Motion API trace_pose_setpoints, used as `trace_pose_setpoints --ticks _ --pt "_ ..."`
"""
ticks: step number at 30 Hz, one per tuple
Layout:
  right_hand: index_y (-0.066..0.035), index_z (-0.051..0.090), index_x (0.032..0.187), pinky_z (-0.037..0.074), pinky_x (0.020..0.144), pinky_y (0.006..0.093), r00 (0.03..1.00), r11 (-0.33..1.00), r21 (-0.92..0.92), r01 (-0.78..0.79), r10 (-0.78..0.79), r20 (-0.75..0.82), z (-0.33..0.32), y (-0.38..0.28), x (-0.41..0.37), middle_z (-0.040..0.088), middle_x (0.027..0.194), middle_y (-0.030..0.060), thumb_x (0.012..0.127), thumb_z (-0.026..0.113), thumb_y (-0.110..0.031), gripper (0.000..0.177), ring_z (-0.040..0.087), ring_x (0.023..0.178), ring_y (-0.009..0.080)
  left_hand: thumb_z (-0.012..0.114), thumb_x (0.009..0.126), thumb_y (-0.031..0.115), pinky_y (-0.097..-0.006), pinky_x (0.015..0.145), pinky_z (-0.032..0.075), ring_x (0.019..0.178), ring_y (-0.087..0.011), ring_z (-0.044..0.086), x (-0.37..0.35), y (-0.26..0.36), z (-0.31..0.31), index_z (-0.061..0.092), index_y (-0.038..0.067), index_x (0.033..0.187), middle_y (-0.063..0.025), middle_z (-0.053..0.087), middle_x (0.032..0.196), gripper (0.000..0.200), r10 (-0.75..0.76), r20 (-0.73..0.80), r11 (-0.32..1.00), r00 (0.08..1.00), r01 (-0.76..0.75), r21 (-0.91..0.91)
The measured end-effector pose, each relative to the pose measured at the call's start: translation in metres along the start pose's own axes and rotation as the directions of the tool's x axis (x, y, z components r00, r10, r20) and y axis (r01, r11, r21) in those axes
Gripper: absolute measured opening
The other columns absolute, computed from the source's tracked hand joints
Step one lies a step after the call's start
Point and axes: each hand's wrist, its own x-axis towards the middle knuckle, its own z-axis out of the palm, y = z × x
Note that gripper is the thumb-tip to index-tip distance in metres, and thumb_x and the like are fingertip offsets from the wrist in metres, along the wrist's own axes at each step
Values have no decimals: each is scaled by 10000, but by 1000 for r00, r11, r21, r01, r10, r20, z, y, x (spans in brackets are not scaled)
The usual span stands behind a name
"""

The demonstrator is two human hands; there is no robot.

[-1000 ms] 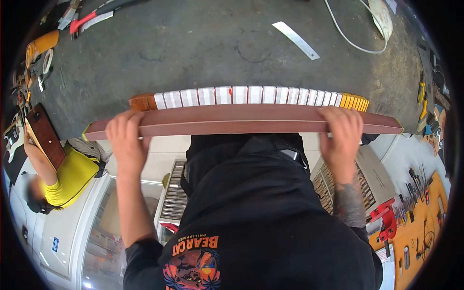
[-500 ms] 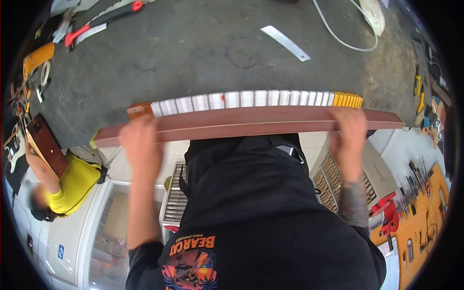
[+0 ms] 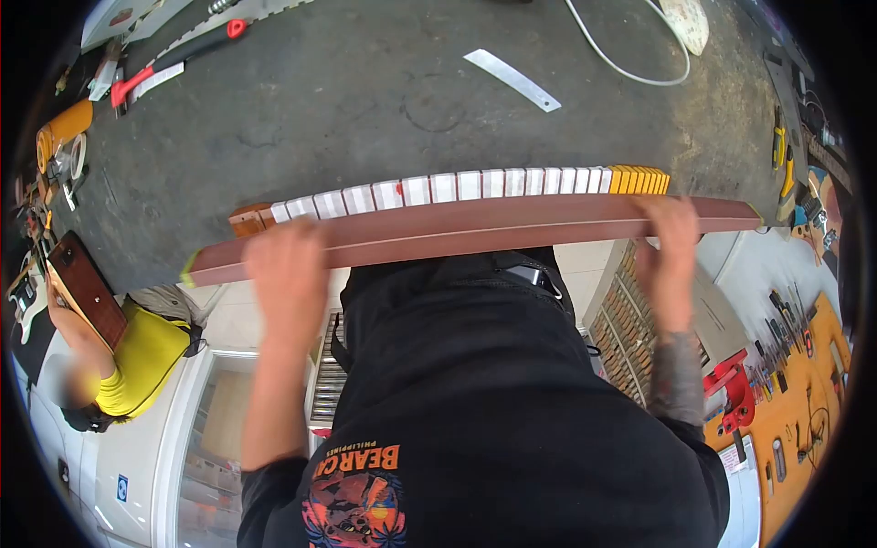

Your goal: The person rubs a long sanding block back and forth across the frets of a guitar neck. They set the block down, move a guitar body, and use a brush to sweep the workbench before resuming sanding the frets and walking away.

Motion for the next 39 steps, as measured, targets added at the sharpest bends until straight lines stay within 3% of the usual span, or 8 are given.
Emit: trace_pose_setpoints --ticks 3,5,11,15,19,27,34,39 --pt "-122 693 1181 426 1098 518 992 994 6 108 -107 -69 34 -76 20 701 1130 51 868 623 -89 322 639 1127 263 708 694 -61 -518 1032 414 1193 -392 571 -42 -74 -17 613 57 1260 -158 627 1253 586 -128 44 989 991 125 80" --pt "-139 695 1194 420 1110 521 997 996 46 71 -69 -39 30 -83 20 705 1170 25 860 641 -71 345 634 1147 254 718 698 -33 -532 1035 406 1204 -388 558 -54 -92 -13 604 42 1257 -159 615 1259 575 -99 52 991 994 94 91" --pt "-116 700 1197 401 1145 558 999 997 -76 -28 27 -20 -6 41 -25 723 1157 68 803 651 38 426 647 1147 301 703 799 122 -485 1031 423 1186 -286 597 29 61 0 619 77 1260 -96 639 1244 471 41 73 999 997 -39 -28" --pt "-92 706 1151 440 1093 528 997 996 -70 48 -52 -53 11 16 -15 718 1099 94 802 640 4 367 657 1086 312 716 799 105 -473 1040 427 1199 -344 586 -7 7 2 611 66 1273 -128 631 1260 487 22 38 999 999 -23 29" --pt "-145 709 1200 426 1110 499 996 985 160 72 -62 -69 35 -80 10 716 1157 20 839 640 -58 378 640 1139 239 704 758 -19 -527 1056 410 1201 -397 572 -57 -82 -13 604 22 1288 -174 627 1254 541 -126 48 984 991 118 136" --pt "-125 710 1171 401 1138 559 996 998 -51 -27 22 -91 0 54 -35 727 1138 38 765 685 29 435 654 1142 276 715 790 70 -486 1063 411 1208 -340 584 26 63 6 616 47 1280 -144 631 1270 500 49 58 999 997 -48 -23" --pt "-135 688 1207 440 1081 485 992 981 158 116 -106 -71 34 -67 5 689 1190 26 857 610 -116 359 628 1120 231 671 774 -42 -518 1065 412 1235 -409 550 -44 -76 -17 619 25 1282 -195 613 1294 515 -147 53 982 988 139 129" --pt "-128 715 1172 451 1064 513 997 998 22 54 -53 -58 11 18 -17 722 1149 43 788 642 -7 409 651 1117 279 701 789 36 -504 1049 429 1209 -384 575 -7 -6 3 630 43 1277 -167 628 1269 493 38 28 998 999 -40 48"
